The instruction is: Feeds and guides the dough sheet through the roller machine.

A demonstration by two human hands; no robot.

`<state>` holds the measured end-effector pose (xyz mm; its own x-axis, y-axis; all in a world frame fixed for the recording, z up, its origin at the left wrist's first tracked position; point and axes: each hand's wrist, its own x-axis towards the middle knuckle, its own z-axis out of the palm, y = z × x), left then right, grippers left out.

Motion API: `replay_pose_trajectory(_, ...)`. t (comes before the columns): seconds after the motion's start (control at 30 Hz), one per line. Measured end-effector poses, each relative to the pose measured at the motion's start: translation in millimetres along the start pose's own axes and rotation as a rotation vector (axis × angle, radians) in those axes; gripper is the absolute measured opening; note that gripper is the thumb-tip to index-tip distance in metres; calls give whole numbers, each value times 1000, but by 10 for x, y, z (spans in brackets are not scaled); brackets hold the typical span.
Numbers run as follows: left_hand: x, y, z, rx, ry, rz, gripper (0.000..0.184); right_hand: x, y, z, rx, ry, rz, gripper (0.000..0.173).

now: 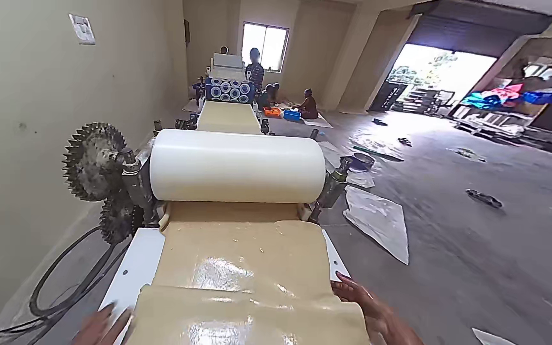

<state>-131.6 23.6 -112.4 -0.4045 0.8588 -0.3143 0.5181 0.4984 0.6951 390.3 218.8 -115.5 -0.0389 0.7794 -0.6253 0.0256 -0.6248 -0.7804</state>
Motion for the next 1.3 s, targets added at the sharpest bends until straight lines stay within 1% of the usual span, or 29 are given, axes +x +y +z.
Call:
replay_pose_trajectory(0.03,341,205,76,73,-29,-18,68,54,-55,66,-108,60,11,39)
replay_pose_trajectory(0.07,652,362,166,120,-47,-40,74,150,-56,103,-222,99,3,32)
replay_pose_trajectory(0.1,877,497,250,138,-45,-70,79,272,3,123,-367,143,-48,25)
replay_pose_trajectory(0.13,1028,635,323,139,-35,-111,82,347,32,128,-468,180,-102,23)
replay_pose_trajectory(0.2,1169,807,390,139,-39,-210,87,330,-29,188,-510,217,-150,28)
replay_pose_trajectory(0.23,1183,811,406,117,-36,-232,83,290,-51,228,-492,232,-172,27)
replay_pose_trajectory(0.27,1204,792,411,58,-21,-228,74,276,-92,285,-467,242,-190,24)
replay_pose_trajectory(0.3,1228,768,416,-34,-6,-216,65,267,-138,356,-440,238,-190,26)
replay_pose_trajectory(0.37,1292,727,478,-209,-1,-219,60,308,-174,420,-454,232,-167,39)
replay_pose_trajectory(0.4,1326,716,518,-271,20,-219,58,354,-171,436,-464,241,-178,40)
replay_pose_trajectory(0.47,1349,750,552,-372,81,-189,50,369,-229,528,-398,272,-233,37)
replay_pose_trajectory(0.53,1333,823,537,-433,149,-136,41,267,-393,682,-305,294,-300,34)
replay_pose_trajectory(0.6,1333,900,499,-464,236,-72,35,147,-580,822,-268,296,-367,32)
replay_pose_trajectory(0.67,1351,984,427,-486,303,-32,34,105,-732,884,-251,292,-398,29)
replay_pose_trajectory(0.77,1370,1136,252,-502,403,12,32,149,-949,950,-197,263,-439,30)
replay_pose_trajectory(0.87,1435,1211,166,-522,541,20,32,295,-1083,1004,-79,214,-534,16)
replay_pose_trajectory(0.9,1492,1195,178,-492,547,3,35,402,-1108,1001,-59,194,-537,15)
replay_pose_trajectory(0.93,1536,1116,237,-421,501,-34,40,515,-1062,973,-84,189,-496,18)
replay_pose_trajectory(1.0,1655,945,350,-291,362,-114,48,740,-927,943,-252,212,-377,30)
replay_pose_trajectory(1.07,1738,969,334,-204,285,-178,51,899,-864,956,-379,216,-295,32)
replay_pose_trajectory(1.1,1757,991,330,-187,256,-210,53,937,-842,939,-397,225,-273,32)
replay_pose_trajectory(1.2,1819,1004,347,-243,255,-242,56,971,-843,970,-323,278,-326,37)
replay_pose_trajectory(1.23,1828,1019,371,-261,283,-239,54,972,-836,991,-267,283,-369,35)
replay_pose_trajectory(1.3,1841,1053,404,-281,348,-219,50,1004,-809,994,-111,205,-449,24)
